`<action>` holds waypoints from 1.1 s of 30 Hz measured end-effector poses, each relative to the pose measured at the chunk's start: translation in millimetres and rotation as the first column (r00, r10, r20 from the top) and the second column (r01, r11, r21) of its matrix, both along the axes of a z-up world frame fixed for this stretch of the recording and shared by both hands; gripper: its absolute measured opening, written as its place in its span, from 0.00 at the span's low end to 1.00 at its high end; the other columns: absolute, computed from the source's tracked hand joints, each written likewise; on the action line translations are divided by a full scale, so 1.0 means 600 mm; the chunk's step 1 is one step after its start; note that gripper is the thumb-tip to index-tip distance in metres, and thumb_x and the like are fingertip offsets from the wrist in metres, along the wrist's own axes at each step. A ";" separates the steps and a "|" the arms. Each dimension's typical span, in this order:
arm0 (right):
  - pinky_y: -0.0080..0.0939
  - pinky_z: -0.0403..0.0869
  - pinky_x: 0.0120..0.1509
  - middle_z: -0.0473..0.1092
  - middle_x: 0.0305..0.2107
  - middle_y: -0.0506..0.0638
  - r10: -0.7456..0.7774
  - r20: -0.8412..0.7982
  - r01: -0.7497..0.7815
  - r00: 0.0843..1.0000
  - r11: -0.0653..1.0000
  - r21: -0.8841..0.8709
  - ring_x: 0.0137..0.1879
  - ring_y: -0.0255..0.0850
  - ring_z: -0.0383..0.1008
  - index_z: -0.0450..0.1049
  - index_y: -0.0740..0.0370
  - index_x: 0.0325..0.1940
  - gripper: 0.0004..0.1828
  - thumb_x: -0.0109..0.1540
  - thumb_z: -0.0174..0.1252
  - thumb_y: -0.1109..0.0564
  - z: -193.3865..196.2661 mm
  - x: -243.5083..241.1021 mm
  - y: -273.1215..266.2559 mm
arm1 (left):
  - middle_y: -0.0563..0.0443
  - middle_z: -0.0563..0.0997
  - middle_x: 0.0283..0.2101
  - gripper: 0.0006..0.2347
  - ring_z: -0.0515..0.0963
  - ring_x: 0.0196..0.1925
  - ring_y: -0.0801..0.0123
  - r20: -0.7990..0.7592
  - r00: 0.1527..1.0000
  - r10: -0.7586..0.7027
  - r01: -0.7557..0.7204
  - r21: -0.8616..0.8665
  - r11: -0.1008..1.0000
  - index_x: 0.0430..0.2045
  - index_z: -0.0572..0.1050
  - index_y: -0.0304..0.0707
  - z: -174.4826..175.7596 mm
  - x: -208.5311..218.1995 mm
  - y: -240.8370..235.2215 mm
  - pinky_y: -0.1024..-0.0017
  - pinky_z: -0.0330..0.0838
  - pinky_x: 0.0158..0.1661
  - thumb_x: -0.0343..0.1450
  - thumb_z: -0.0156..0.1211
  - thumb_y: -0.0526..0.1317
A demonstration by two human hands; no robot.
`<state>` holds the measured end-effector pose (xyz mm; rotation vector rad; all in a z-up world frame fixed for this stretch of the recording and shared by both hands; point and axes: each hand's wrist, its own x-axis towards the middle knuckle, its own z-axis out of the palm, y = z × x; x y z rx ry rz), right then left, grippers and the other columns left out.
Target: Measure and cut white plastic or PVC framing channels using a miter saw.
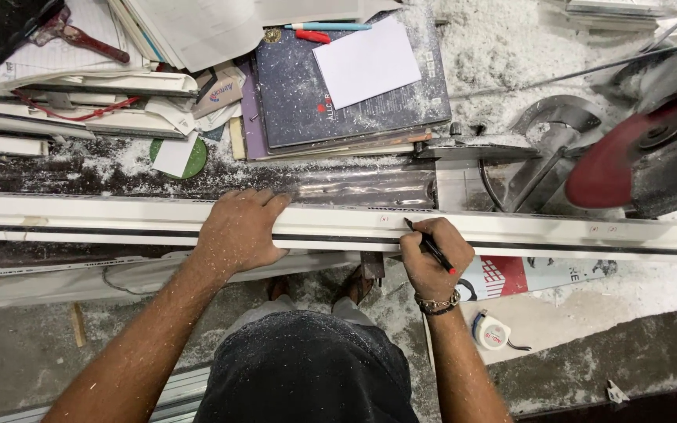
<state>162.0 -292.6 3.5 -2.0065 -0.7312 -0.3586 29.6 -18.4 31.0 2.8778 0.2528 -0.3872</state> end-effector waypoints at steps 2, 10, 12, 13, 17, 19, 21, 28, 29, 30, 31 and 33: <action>0.35 0.70 0.32 0.73 0.24 0.52 0.034 0.039 -0.035 0.999 0.999 0.020 0.27 0.35 0.72 0.75 0.66 0.33 0.02 0.56 0.60 0.66 0.001 0.000 0.001 | 0.44 0.80 0.45 0.34 0.79 0.50 0.56 -0.016 1.000 0.017 -0.017 -0.020 1.000 0.56 0.72 0.40 0.004 0.001 -0.001 0.56 0.70 0.55 0.56 0.75 0.54; 0.36 0.69 0.31 0.72 0.22 0.53 -0.009 0.007 0.009 1.000 1.000 0.002 0.25 0.37 0.71 0.74 0.67 0.31 0.02 0.55 0.60 0.66 -0.006 -0.002 -0.001 | 0.45 0.79 0.46 0.35 0.78 0.53 0.57 -0.075 0.997 0.009 -0.008 0.008 1.000 0.57 0.71 0.41 0.012 0.007 -0.003 0.56 0.69 0.56 0.56 0.75 0.53; 0.35 0.68 0.31 0.72 0.23 0.52 -0.021 0.010 0.021 1.000 1.000 0.005 0.26 0.36 0.71 0.74 0.67 0.31 0.01 0.55 0.60 0.66 -0.009 -0.005 -0.002 | 0.45 0.79 0.47 0.35 0.77 0.53 0.57 -0.087 0.996 0.007 -0.005 0.016 1.000 0.57 0.71 0.42 0.010 0.005 -0.004 0.56 0.69 0.56 0.56 0.75 0.53; 0.35 0.68 0.31 0.71 0.22 0.53 -0.019 0.020 0.019 1.000 1.000 -0.003 0.26 0.37 0.71 0.74 0.67 0.31 0.01 0.55 0.59 0.66 -0.008 -0.006 -0.001 | 0.44 0.79 0.48 0.36 0.77 0.53 0.57 -0.071 0.997 0.001 0.000 0.018 1.000 0.58 0.71 0.42 0.008 0.005 -0.003 0.55 0.69 0.56 0.55 0.75 0.53; 0.34 0.69 0.31 0.71 0.22 0.51 -0.022 -0.022 0.022 1.000 0.999 0.031 0.25 0.35 0.71 0.74 0.67 0.32 0.02 0.56 0.59 0.66 0.008 -0.004 0.007 | 0.39 0.78 0.53 0.39 0.77 0.52 0.53 0.038 0.999 -0.020 0.019 0.019 1.000 0.59 0.72 0.41 -0.019 0.000 0.005 0.54 0.69 0.54 0.52 0.77 0.54; 0.34 0.68 0.31 0.72 0.22 0.51 0.005 -0.032 -0.005 0.999 1.000 0.026 0.25 0.34 0.71 0.75 0.67 0.31 0.01 0.56 0.59 0.65 0.010 -0.005 0.007 | 0.42 0.79 0.50 0.37 0.78 0.53 0.55 -0.039 0.999 0.009 -0.009 -0.005 1.000 0.59 0.71 0.41 0.004 0.003 -0.001 0.56 0.69 0.56 0.54 0.76 0.53; 0.34 0.68 0.30 0.72 0.21 0.50 0.032 -0.033 -0.031 0.999 0.999 0.024 0.25 0.34 0.71 0.75 0.67 0.30 0.01 0.56 0.59 0.65 0.006 -0.003 0.006 | 0.45 0.80 0.47 0.36 0.79 0.53 0.58 -0.107 0.994 0.035 -0.038 -0.024 0.999 0.60 0.70 0.41 0.017 0.008 -0.004 0.58 0.70 0.58 0.57 0.74 0.52; 0.39 0.72 0.40 0.75 0.35 0.51 0.107 0.087 -0.053 0.991 0.879 -0.473 0.38 0.38 0.73 0.75 0.57 0.45 0.08 0.65 0.55 0.53 -0.040 -0.057 0.092 | 0.41 0.79 0.49 0.38 0.77 0.54 0.53 0.029 0.999 -0.015 0.016 -0.030 0.999 0.59 0.71 0.38 0.010 -0.007 0.006 0.55 0.70 0.55 0.53 0.76 0.53; 0.47 0.70 0.50 0.74 0.42 0.52 0.202 0.119 -0.088 0.972 0.783 -0.616 0.48 0.42 0.72 0.73 0.54 0.50 0.14 0.64 0.53 0.47 -0.029 -0.068 0.113 | 0.40 0.79 0.50 0.40 0.77 0.55 0.51 0.105 0.994 -0.033 0.035 -0.024 0.999 0.60 0.71 0.38 0.005 -0.009 0.008 0.54 0.70 0.54 0.52 0.77 0.53; 0.47 0.70 0.50 0.74 0.42 0.52 0.176 0.134 -0.057 0.975 0.782 -0.620 0.48 0.42 0.72 0.73 0.54 0.50 0.14 0.64 0.53 0.47 -0.018 -0.079 0.137 | 0.40 0.79 0.50 0.40 0.77 0.55 0.51 0.121 0.991 -0.059 0.063 -0.028 0.998 0.60 0.71 0.38 -0.002 -0.019 0.020 0.54 0.70 0.54 0.52 0.77 0.53; 0.58 0.61 0.61 0.68 0.53 0.59 0.351 0.014 -0.253 0.936 0.701 -0.666 0.61 0.50 0.65 0.66 0.57 0.59 0.30 0.59 0.55 0.39 -0.008 -0.089 0.161 | 0.41 0.79 0.52 0.39 0.77 0.57 0.52 0.094 0.995 -0.012 0.015 -0.037 0.999 0.59 0.71 0.41 -0.010 -0.027 0.034 0.55 0.69 0.57 0.52 0.76 0.52; 0.68 0.51 0.72 0.61 0.64 0.65 0.490 -0.104 -0.418 0.866 0.594 -0.687 0.73 0.58 0.59 0.59 0.60 0.68 0.47 0.53 0.57 0.31 -0.003 -0.096 0.190 | 0.42 0.79 0.55 0.38 0.77 0.58 0.53 0.081 0.997 0.021 -0.018 -0.041 0.999 0.58 0.71 0.45 -0.025 -0.058 0.080 0.56 0.69 0.59 0.51 0.76 0.51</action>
